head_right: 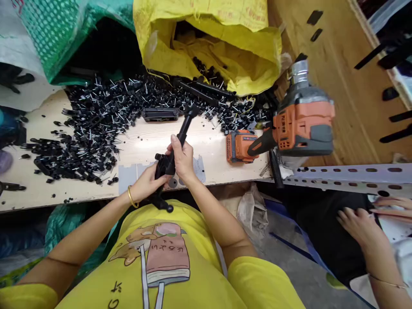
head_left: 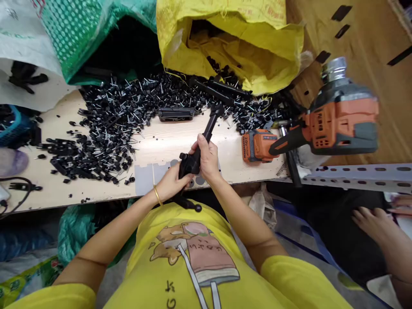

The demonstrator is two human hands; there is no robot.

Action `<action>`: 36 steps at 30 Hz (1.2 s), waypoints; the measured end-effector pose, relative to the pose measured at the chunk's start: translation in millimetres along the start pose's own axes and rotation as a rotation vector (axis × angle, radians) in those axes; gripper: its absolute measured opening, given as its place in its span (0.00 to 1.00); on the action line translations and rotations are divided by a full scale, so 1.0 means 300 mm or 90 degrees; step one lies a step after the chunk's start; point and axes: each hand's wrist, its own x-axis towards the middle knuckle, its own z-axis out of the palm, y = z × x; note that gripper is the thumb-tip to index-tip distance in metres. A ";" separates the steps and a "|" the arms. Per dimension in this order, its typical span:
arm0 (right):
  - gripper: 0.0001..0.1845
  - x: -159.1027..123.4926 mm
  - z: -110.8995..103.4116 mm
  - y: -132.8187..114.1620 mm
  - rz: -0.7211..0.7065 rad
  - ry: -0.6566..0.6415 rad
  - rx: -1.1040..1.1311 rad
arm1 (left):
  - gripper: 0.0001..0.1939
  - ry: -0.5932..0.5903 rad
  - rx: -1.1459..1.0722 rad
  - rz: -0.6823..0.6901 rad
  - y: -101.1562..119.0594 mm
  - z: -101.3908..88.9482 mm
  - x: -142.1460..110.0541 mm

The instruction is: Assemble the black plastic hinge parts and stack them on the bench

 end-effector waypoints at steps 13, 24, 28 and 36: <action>0.26 -0.080 0.025 -0.070 0.002 0.008 0.137 | 0.36 -0.072 -0.252 -0.067 -0.003 -0.035 -0.037; 0.25 -0.095 0.079 -0.064 -0.053 0.043 0.014 | 0.39 0.004 -0.394 -0.107 -0.037 0.055 -0.033; 0.28 -0.055 0.067 -0.065 0.024 -0.036 0.096 | 0.41 0.006 -0.372 -0.109 -0.043 0.038 -0.024; 0.23 -0.034 0.098 0.027 -0.011 0.202 0.248 | 0.63 -0.080 0.190 0.144 -0.038 -0.077 -0.023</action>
